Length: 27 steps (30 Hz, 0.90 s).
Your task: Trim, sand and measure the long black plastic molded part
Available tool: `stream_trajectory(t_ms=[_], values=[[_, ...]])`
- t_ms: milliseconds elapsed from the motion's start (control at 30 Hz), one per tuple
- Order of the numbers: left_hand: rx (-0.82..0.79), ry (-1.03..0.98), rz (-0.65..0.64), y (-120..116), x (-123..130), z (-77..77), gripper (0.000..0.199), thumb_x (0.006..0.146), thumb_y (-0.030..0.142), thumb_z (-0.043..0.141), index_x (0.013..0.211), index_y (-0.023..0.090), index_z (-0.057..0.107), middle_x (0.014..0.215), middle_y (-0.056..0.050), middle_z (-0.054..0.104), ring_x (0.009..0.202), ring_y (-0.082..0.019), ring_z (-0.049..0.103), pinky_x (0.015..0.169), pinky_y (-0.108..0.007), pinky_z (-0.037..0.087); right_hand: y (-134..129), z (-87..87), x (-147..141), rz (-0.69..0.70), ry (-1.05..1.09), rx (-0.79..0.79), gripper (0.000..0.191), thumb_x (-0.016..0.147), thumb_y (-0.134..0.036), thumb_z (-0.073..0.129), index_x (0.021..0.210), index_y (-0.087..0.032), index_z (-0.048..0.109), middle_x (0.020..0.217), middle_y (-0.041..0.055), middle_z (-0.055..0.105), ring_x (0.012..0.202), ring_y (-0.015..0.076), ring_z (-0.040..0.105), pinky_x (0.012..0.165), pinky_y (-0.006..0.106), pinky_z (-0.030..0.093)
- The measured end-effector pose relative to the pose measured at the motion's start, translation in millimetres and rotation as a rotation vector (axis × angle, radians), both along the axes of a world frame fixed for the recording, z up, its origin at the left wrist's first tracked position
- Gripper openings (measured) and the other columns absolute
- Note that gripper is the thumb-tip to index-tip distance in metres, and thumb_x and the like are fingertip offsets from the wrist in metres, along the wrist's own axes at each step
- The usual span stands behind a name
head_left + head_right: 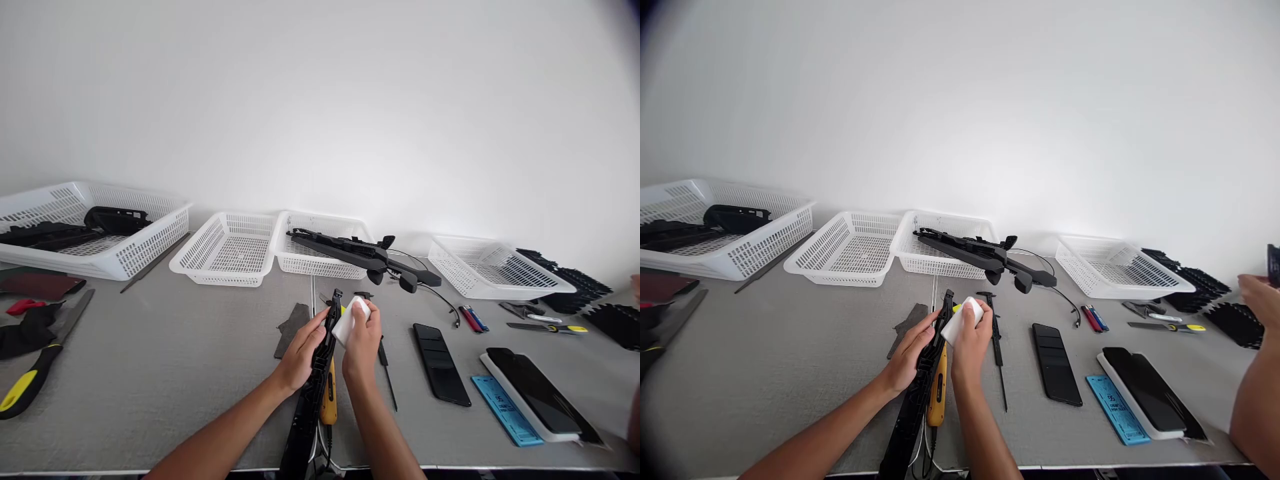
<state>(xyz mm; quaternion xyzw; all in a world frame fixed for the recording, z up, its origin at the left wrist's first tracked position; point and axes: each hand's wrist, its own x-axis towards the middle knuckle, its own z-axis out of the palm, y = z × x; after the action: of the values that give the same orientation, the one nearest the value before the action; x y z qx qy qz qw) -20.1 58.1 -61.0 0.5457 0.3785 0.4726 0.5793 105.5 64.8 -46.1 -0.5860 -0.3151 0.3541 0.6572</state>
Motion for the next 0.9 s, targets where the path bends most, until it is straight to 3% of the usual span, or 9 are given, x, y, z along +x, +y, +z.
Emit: stream_trajectory(t_ms=[167,300,500,633,733,900], values=[[-0.05,-0.002,0.045,1,-3,-4.2,0.059,0.105,0.054,0.055,0.155,0.023,0.062,0.165,-0.009,0.056,0.158,-0.035,0.042,0.133,-0.048,0.028,-5,-1.5,-3,0.136,0.002,0.002,0.044,0.088,-0.061,0.069,0.11,-0.023,0.06,0.086,-0.0005,0.061,0.069,0.0181,0.055,0.061,0.03,0.048],[-0.077,-0.047,0.052,4,-3,0.7,0.057,0.105,0.053,0.056,0.154,0.023,0.063,0.167,-0.008,0.054,0.161,-0.033,0.038,0.133,-0.045,0.026,-3,2.8,5,0.138,0.027,-0.021,0.043,0.09,-0.061,0.068,0.11,-0.024,0.059,0.08,-0.0023,0.059,0.064,0.0177,0.055,0.057,0.029,0.046],[-0.131,-0.173,0.093,9,-8,13.8,0.058,0.1,0.056,0.061,0.146,0.022,0.069,0.153,-0.01,0.068,0.146,-0.037,0.057,0.121,-0.045,0.045,-33,0.1,2,0.351,-0.043,0.012,0.04,0.09,-0.059,0.073,0.106,-0.024,0.063,0.086,0.0009,0.067,0.07,0.0203,0.06,0.061,0.031,0.051],[-0.135,-0.153,0.195,11,-11,16.9,0.051,0.099,0.052,0.062,0.139,0.022,0.074,0.145,-0.008,0.073,0.143,-0.034,0.06,0.121,-0.042,0.044,-56,-8.0,-7,0.388,-0.09,0.017,0.037,0.093,-0.056,0.072,0.11,-0.024,0.065,0.087,0.0006,0.067,0.069,0.0186,0.058,0.06,0.029,0.05],[-0.123,-0.146,0.196,9,-8,17.2,0.05,0.1,0.05,0.06,0.14,0.022,0.072,0.146,-0.008,0.073,0.144,-0.033,0.059,0.122,-0.041,0.043,-54,-5.3,-8,0.385,-0.08,0.02,0.038,0.094,-0.056,0.072,0.111,-0.024,0.064,0.086,-0.0002,0.066,0.067,0.0176,0.057,0.059,0.028,0.049],[-0.106,-0.117,0.213,6,-2,12.1,0.052,0.1,0.051,0.06,0.141,0.021,0.072,0.15,-0.009,0.07,0.148,-0.034,0.055,0.123,-0.042,0.041,-48,-2.2,-11,0.265,-0.076,0.036,0.039,0.092,-0.059,0.071,0.107,-0.024,0.064,0.089,0.0017,0.066,0.072,0.0196,0.059,0.061,0.03,0.05]])
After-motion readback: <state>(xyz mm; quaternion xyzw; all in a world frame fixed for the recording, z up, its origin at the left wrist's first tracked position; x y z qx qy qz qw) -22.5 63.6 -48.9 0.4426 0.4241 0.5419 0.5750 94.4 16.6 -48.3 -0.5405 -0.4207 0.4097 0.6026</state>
